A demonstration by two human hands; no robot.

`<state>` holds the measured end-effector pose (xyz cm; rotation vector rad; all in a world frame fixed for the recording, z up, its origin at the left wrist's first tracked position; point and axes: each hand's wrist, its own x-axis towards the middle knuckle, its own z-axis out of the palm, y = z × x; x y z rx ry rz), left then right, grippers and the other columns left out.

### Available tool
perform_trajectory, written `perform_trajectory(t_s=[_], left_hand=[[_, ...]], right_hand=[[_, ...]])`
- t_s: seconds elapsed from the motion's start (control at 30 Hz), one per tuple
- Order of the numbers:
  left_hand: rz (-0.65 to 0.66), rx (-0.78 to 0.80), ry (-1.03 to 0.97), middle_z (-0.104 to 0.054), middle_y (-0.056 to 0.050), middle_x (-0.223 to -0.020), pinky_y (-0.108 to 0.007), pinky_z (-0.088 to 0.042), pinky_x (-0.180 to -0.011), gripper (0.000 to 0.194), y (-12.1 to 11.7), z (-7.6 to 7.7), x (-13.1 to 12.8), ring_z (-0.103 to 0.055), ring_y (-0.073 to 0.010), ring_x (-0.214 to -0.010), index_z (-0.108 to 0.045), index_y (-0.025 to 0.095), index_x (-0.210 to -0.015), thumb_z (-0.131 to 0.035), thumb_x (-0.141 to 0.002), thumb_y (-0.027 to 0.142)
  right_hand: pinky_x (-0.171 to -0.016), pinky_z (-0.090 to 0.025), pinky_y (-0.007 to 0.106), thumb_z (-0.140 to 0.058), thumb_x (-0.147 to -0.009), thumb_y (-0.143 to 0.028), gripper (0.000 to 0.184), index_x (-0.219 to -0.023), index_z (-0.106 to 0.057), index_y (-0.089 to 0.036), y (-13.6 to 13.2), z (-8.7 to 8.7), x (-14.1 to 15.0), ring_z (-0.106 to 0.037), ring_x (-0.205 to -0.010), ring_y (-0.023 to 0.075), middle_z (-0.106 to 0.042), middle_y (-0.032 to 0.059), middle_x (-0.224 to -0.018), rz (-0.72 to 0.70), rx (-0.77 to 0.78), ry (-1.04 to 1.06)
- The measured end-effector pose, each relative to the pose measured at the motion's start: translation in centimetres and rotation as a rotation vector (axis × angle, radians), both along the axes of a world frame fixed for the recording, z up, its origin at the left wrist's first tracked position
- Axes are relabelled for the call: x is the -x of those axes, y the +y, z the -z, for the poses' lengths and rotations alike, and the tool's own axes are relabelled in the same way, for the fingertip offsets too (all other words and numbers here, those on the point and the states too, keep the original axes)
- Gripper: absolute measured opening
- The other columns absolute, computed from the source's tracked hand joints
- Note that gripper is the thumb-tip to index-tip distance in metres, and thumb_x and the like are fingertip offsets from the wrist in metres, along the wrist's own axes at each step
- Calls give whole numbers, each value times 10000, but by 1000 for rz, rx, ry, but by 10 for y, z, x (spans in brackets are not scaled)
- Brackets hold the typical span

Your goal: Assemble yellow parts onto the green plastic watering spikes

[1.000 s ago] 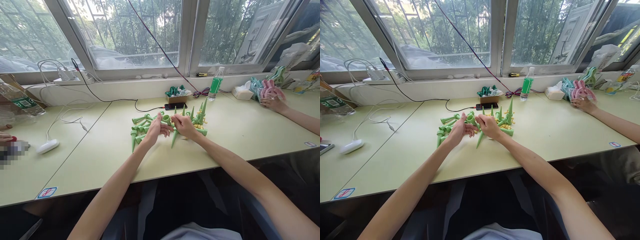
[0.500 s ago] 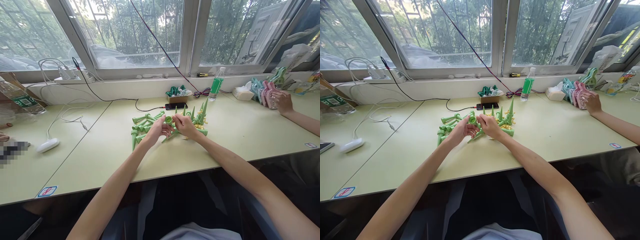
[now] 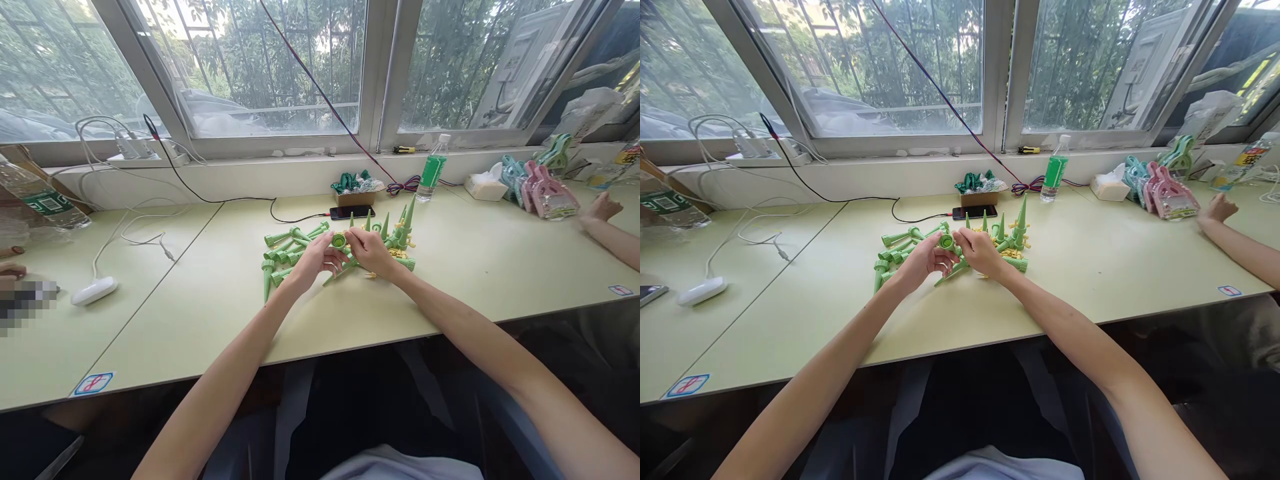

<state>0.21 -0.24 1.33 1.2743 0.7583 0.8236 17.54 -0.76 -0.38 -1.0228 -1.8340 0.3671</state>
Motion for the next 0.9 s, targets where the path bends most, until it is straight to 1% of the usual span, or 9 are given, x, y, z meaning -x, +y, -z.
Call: perform_trajectory(t_s=[0.13, 0.27, 0.4, 0.57, 0.73, 0.9], left_hand=[[1, -20, 26, -684, -44, -752, -257, -467, -499, 426, -2, -1, 0, -609, -151, -538, -481, 216, -1009, -590, -852, 597], [18, -53, 69, -691, -50, -772, -245, -472, -511, 415, -3, -2, 0, -615, -140, -554, -487, 215, -1006, -566, -868, 598], [17, -62, 71, -693, -53, -770, -238, -474, -507, 398, -3, -3, -1, -616, -137, -554, -491, 212, -1008, -548, -883, 585], [-2, -73, 67, -694, -58, -784, -235, -478, -496, 391, -2, -1, 0, -631, -144, -566, -525, 213, -1040, -570, -879, 566], [-5, -93, 69, -685, -60, -769, -232, -478, -486, 387, -5, -3, 0, -639, -149, -570, -539, 204, -1022, -604, -866, 552], [-18, -118, 86, -671, -58, -738, -227, -479, -482, 387, -6, -4, -1, -633, -146, -568, -534, 192, -1047, -592, -883, 537]], right_hand=[[-553, -318, 272, -347, -997, -580, 484, -675, -367, -219, 2, 2, -1, -364, -535, 119, -439, -30, -552, 10, -4, -8], [-553, -311, 274, -337, -1002, -569, 481, -676, -367, -217, 3, 3, -2, -344, -530, 117, -425, -32, -549, 25, -25, -27], [-557, -308, 275, -338, -1005, -553, 476, -672, -369, -214, 2, 2, -1, -336, -530, 114, -415, -32, -555, 33, -41, -35], [-555, -299, 273, -339, -1011, -534, 468, -673, -366, -212, 3, 3, -2, -325, -537, 115, -398, -33, -562, 30, -46, -42], [-556, -288, 275, -324, -1010, -554, 490, -662, -362, -212, 3, 4, -2, -322, -543, 116, -383, -34, -561, 35, -42, -49], [-563, -280, 278, -322, -1013, -552, 495, -660, -365, -207, 4, 4, -2, -316, -550, 112, -386, -34, -575, 25, -54, -51]])
